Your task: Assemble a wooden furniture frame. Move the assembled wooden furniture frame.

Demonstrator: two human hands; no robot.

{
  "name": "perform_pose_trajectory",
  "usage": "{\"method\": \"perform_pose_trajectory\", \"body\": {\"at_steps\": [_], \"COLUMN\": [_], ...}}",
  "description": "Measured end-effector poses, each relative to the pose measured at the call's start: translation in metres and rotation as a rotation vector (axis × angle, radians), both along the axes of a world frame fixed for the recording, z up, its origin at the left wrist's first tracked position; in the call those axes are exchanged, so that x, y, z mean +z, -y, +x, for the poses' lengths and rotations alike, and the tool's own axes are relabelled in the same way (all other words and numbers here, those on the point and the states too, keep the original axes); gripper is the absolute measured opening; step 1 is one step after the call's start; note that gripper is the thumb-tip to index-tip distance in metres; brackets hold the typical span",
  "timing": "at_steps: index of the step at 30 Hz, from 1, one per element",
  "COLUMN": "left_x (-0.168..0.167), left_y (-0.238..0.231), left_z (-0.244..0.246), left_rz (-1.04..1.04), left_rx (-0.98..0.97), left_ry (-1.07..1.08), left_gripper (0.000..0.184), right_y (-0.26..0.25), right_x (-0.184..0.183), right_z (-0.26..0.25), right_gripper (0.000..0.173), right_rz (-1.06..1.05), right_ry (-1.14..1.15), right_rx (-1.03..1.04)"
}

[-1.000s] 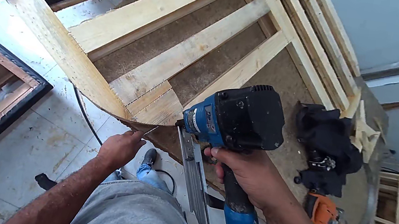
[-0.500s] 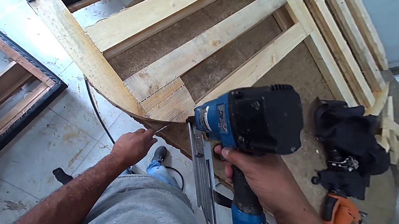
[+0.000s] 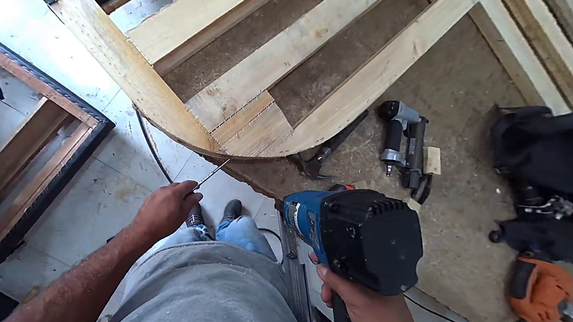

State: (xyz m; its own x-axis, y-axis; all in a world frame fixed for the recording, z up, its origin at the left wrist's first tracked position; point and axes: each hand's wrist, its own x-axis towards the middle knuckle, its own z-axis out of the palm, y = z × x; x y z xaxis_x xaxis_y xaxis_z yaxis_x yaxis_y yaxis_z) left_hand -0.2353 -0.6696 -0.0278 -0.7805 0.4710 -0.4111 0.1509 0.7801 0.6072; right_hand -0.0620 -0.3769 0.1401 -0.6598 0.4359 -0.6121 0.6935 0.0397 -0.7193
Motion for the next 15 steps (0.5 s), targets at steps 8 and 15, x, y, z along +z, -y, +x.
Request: {"method": "perform_pose_trajectory", "body": {"at_steps": [8, 15], "left_x": [0.021, 0.009], "left_y": [-0.015, -0.074], "left_z": [0.041, -0.006], "left_rz": [-0.114, 0.109], "left_rx": [0.119, 0.084], "left_ry": [-0.010, -0.603], "left_gripper": [0.045, 0.028], "right_y": [-0.022, -0.043], "right_x": [0.015, 0.001], "right_z": [-0.008, 0.008], "right_gripper": [0.029, 0.028], "right_rz": [0.006, 0.044], "right_ry": [-0.087, -0.036], "right_rx": [0.040, 0.087]}}
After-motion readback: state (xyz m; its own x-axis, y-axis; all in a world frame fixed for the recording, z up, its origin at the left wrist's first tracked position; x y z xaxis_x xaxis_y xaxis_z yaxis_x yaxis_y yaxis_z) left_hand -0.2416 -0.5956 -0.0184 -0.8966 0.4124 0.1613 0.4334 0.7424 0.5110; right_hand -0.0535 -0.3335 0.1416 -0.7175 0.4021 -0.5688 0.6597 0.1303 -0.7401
